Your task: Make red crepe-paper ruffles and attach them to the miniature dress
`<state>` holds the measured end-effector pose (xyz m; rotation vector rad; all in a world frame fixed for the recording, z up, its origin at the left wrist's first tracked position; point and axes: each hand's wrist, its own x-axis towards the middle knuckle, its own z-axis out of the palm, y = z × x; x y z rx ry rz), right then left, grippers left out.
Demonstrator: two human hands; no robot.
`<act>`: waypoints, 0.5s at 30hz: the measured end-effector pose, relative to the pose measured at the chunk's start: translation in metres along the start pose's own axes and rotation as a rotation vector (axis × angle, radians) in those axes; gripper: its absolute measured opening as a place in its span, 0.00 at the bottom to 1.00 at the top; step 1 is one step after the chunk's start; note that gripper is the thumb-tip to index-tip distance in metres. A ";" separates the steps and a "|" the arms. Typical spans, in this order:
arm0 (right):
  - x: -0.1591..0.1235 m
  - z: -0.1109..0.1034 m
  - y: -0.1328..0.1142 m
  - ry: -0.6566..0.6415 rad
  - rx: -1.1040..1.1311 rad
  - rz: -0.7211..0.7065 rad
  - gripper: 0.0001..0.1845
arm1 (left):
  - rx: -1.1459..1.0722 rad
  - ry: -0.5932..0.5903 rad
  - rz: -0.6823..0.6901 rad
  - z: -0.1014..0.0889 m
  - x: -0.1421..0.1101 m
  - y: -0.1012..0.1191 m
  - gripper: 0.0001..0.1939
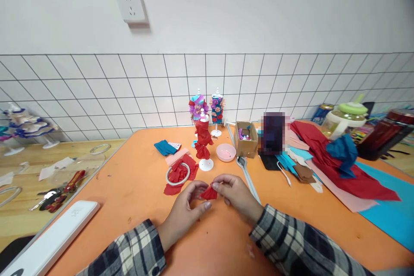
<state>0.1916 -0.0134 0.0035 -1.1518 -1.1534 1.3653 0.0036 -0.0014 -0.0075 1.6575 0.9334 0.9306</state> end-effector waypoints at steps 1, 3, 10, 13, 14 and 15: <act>0.005 -0.005 -0.011 -0.016 -0.056 -0.059 0.18 | 0.001 0.052 0.026 -0.004 0.002 0.005 0.20; 0.017 -0.017 -0.037 -0.041 -0.203 -0.252 0.14 | 0.028 0.172 0.067 -0.014 0.014 0.019 0.23; 0.070 -0.033 -0.081 -0.152 -0.457 -0.383 0.10 | 0.263 0.199 0.125 -0.041 0.086 0.079 0.46; 0.085 -0.031 -0.073 -0.117 -0.463 -0.361 0.09 | 0.244 0.075 0.124 -0.041 0.099 0.077 0.54; 0.088 -0.031 -0.070 -0.105 -0.461 -0.348 0.09 | 0.230 0.050 0.129 -0.040 0.101 0.074 0.55; 0.090 -0.031 -0.067 -0.093 -0.456 -0.334 0.09 | 0.210 0.032 0.138 -0.039 0.103 0.070 0.56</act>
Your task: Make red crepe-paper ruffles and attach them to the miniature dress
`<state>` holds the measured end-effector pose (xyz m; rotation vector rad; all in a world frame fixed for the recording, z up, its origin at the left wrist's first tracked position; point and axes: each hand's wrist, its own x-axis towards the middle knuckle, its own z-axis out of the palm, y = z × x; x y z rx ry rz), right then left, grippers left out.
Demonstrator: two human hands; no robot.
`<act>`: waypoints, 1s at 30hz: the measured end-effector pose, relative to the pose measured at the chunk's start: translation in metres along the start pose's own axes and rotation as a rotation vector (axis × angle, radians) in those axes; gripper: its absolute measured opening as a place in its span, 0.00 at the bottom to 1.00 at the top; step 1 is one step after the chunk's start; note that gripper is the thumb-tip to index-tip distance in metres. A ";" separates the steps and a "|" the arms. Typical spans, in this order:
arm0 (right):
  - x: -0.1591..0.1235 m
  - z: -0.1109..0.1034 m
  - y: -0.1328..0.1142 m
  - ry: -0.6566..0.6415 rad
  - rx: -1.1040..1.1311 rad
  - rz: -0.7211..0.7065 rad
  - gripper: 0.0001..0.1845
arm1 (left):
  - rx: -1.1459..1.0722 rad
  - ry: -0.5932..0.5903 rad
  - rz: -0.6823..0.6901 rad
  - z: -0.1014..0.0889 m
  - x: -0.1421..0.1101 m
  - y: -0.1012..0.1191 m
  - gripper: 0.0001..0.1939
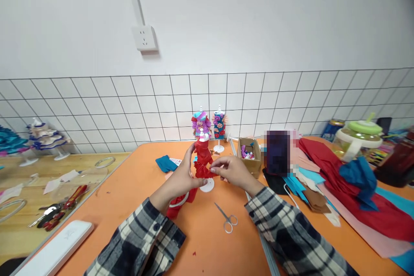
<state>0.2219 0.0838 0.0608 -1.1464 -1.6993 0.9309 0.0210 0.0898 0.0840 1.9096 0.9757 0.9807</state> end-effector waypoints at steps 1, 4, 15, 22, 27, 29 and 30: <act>0.001 0.001 0.002 0.009 0.004 0.011 0.10 | -0.032 -0.014 0.010 0.002 0.001 -0.003 0.55; 0.002 0.003 0.008 0.046 0.029 0.023 0.11 | -0.185 -0.022 0.044 0.006 0.006 -0.006 0.43; 0.005 0.015 0.025 0.187 0.111 -0.040 0.10 | -0.297 0.060 -0.011 0.005 0.020 -0.025 0.21; 0.006 0.019 0.031 0.197 0.073 -0.033 0.09 | -0.360 0.036 -0.038 0.006 0.020 -0.025 0.19; 0.006 0.020 0.029 0.190 0.114 -0.007 0.08 | -0.391 0.031 -0.045 0.008 0.020 -0.022 0.20; 0.005 0.021 0.027 0.195 0.134 -0.001 0.08 | -0.394 0.029 -0.042 0.009 0.019 -0.020 0.19; 0.005 0.021 0.026 0.200 0.142 0.002 0.08 | -0.393 0.028 -0.041 0.010 0.019 -0.020 0.19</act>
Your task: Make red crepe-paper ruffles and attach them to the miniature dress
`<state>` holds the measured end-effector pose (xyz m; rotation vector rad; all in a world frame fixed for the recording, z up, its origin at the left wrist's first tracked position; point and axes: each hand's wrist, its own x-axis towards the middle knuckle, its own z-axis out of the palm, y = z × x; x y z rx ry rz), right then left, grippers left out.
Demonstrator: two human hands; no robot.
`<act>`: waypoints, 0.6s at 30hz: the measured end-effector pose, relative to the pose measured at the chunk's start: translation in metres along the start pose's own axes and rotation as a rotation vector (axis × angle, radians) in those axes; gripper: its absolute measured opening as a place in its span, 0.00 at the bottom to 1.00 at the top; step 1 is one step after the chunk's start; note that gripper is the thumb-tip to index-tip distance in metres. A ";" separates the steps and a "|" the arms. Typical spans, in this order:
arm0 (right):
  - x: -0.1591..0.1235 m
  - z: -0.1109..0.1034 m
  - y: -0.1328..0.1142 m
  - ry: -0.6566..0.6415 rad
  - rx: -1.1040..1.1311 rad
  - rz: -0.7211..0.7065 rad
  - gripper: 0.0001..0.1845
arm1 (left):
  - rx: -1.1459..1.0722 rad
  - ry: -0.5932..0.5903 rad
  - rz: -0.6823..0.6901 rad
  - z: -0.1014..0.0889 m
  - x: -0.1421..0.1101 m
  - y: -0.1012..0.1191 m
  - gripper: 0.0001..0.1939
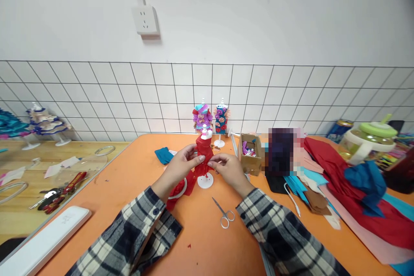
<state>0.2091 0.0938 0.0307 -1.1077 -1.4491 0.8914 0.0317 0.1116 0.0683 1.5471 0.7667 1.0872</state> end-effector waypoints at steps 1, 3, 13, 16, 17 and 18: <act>0.000 0.001 -0.001 0.006 0.005 0.001 0.08 | 0.002 0.000 -0.001 0.001 0.000 0.001 0.19; -0.001 0.002 -0.001 0.021 0.010 0.003 0.08 | 0.010 0.007 -0.007 0.002 -0.001 0.002 0.18; -0.004 0.008 0.002 0.068 0.027 0.012 0.10 | -0.041 0.023 -0.021 0.003 -0.003 -0.001 0.19; -0.004 0.008 0.001 0.098 -0.013 -0.010 0.10 | -0.044 0.019 -0.025 0.004 -0.004 0.000 0.18; -0.004 0.008 0.001 0.103 -0.018 -0.019 0.10 | -0.046 0.015 -0.026 0.004 -0.004 0.001 0.18; -0.004 0.008 0.001 0.106 -0.019 -0.027 0.10 | -0.047 0.011 -0.027 0.004 -0.004 0.001 0.18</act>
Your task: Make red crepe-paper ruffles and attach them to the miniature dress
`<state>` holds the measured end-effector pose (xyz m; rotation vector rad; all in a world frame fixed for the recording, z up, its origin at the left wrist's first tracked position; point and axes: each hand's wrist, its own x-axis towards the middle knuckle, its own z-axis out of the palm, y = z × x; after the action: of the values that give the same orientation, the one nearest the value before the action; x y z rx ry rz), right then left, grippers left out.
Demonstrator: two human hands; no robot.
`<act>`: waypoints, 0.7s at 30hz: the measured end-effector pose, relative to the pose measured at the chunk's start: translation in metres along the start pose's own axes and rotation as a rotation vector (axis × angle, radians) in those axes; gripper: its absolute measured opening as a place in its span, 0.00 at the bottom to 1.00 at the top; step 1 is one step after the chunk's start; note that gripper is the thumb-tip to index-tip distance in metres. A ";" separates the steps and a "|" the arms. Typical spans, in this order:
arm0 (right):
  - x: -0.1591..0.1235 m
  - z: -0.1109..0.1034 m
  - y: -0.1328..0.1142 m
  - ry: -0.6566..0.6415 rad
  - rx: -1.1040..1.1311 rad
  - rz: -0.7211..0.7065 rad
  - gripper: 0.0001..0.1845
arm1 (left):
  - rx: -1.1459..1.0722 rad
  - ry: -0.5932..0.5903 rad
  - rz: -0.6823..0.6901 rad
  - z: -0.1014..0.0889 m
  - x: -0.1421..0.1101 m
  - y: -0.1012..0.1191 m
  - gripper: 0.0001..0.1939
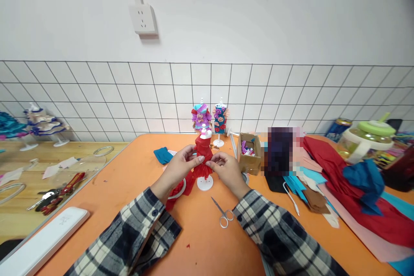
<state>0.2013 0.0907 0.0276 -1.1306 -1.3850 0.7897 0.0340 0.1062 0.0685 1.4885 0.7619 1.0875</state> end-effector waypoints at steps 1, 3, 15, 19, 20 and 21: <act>0.000 0.000 0.000 -0.001 0.002 -0.006 0.10 | 0.000 -0.001 -0.001 0.000 0.000 0.000 0.19; 0.001 0.000 0.001 -0.001 0.005 -0.008 0.10 | 0.001 0.004 -0.002 0.000 0.000 0.000 0.19; 0.000 -0.003 0.002 -0.077 0.005 -0.079 0.10 | 0.009 0.058 0.006 -0.004 0.002 0.001 0.22; 0.001 -0.006 0.000 -0.030 -0.023 -0.106 0.08 | 0.010 0.072 0.005 -0.004 0.002 0.000 0.22; 0.001 -0.007 -0.001 -0.019 -0.018 -0.116 0.08 | 0.007 0.073 0.009 -0.004 0.002 0.000 0.22; 0.001 -0.007 -0.002 -0.014 -0.006 -0.122 0.08 | 0.003 0.071 0.013 -0.004 0.002 0.000 0.22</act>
<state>0.2079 0.0902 0.0311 -1.0364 -1.4543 0.7071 0.0309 0.1097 0.0689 1.4655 0.8039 1.1544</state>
